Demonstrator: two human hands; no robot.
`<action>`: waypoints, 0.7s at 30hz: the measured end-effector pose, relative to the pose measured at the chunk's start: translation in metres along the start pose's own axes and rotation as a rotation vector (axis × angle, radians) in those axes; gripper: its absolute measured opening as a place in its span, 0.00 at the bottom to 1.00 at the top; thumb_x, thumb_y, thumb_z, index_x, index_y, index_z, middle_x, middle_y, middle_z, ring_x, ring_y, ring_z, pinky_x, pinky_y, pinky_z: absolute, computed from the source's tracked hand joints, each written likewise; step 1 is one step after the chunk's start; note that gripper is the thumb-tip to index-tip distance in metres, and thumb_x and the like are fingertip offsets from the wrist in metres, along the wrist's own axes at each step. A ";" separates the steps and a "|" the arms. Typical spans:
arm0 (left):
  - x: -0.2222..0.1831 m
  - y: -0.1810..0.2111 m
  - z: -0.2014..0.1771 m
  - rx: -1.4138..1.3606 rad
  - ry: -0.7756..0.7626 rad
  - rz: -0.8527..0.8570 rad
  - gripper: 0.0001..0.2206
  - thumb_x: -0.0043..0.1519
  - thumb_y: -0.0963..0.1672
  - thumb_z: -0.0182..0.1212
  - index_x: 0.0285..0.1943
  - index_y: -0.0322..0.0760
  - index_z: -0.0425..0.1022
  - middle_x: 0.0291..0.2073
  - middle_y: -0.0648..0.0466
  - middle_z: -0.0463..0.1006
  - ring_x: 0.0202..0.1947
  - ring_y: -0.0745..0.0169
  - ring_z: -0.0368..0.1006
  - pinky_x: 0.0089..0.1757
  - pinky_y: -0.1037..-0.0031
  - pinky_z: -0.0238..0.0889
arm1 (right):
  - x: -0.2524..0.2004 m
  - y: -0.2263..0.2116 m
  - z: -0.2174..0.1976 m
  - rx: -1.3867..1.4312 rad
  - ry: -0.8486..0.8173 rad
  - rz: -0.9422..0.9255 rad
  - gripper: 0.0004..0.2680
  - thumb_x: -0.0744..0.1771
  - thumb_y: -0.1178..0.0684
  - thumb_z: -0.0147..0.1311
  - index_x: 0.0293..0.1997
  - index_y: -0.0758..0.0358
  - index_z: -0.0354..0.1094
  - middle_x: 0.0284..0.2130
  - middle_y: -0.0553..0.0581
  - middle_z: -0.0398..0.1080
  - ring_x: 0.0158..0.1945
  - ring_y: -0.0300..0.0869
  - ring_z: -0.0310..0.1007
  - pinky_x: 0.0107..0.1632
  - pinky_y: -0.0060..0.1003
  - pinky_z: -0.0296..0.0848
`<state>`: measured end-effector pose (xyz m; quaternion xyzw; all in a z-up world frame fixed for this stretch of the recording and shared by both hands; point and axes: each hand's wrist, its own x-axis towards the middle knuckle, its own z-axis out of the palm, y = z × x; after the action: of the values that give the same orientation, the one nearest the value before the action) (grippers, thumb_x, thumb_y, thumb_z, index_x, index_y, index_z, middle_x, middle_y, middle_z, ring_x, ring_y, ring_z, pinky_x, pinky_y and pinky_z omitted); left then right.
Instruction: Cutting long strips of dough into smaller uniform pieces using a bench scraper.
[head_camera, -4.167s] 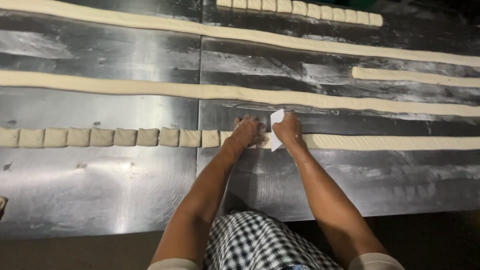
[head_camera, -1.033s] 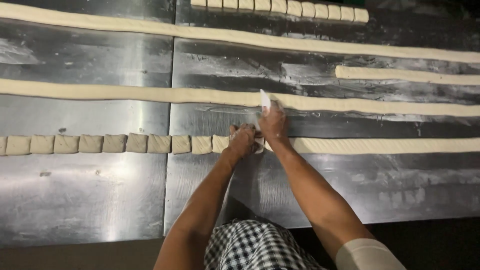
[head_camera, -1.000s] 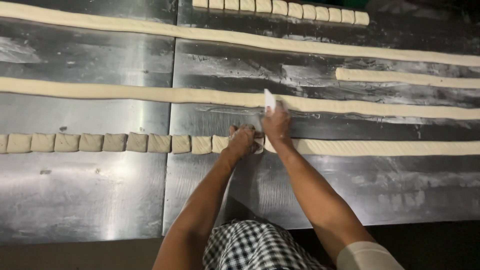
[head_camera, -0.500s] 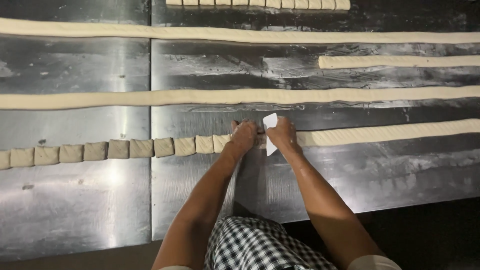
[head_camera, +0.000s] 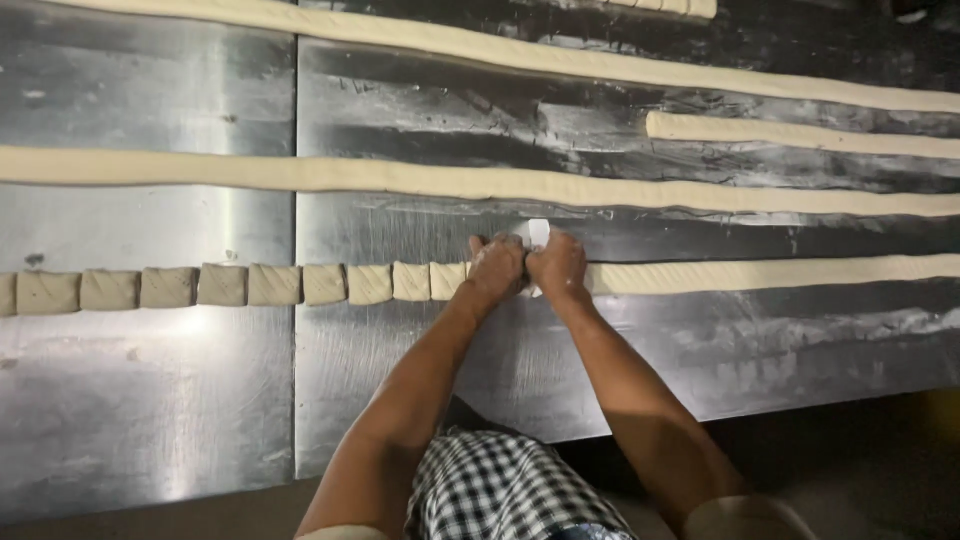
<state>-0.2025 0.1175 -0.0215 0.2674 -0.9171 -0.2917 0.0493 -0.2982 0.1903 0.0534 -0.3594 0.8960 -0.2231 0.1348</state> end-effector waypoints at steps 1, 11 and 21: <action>0.001 0.001 -0.003 -0.001 0.009 0.007 0.13 0.56 0.48 0.68 0.46 0.40 0.79 0.49 0.50 0.78 0.57 0.50 0.70 0.52 0.40 0.54 | 0.006 0.008 0.007 -0.004 0.010 -0.004 0.09 0.60 0.53 0.59 0.41 0.61 0.77 0.36 0.70 0.77 0.45 0.64 0.77 0.47 0.54 0.75; 0.004 -0.005 0.022 0.073 0.011 -0.023 0.18 0.49 0.50 0.74 0.46 0.48 0.81 0.49 0.53 0.78 0.57 0.51 0.70 0.54 0.33 0.49 | 0.041 0.005 0.026 -0.025 0.235 -0.252 0.11 0.61 0.55 0.56 0.46 0.66 0.75 0.38 0.72 0.76 0.43 0.67 0.75 0.48 0.58 0.73; -0.002 0.033 -0.017 0.151 0.006 -0.107 0.19 0.52 0.50 0.73 0.48 0.39 0.83 0.60 0.40 0.72 0.64 0.38 0.63 0.56 0.43 0.56 | 0.041 0.119 -0.034 0.432 0.401 -0.108 0.12 0.65 0.53 0.68 0.43 0.73 0.72 0.36 0.66 0.77 0.37 0.51 0.76 0.44 0.46 0.72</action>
<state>-0.2118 0.1333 0.0110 0.3196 -0.9207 -0.2232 0.0160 -0.4099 0.2483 0.0205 -0.3185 0.8160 -0.4820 0.0164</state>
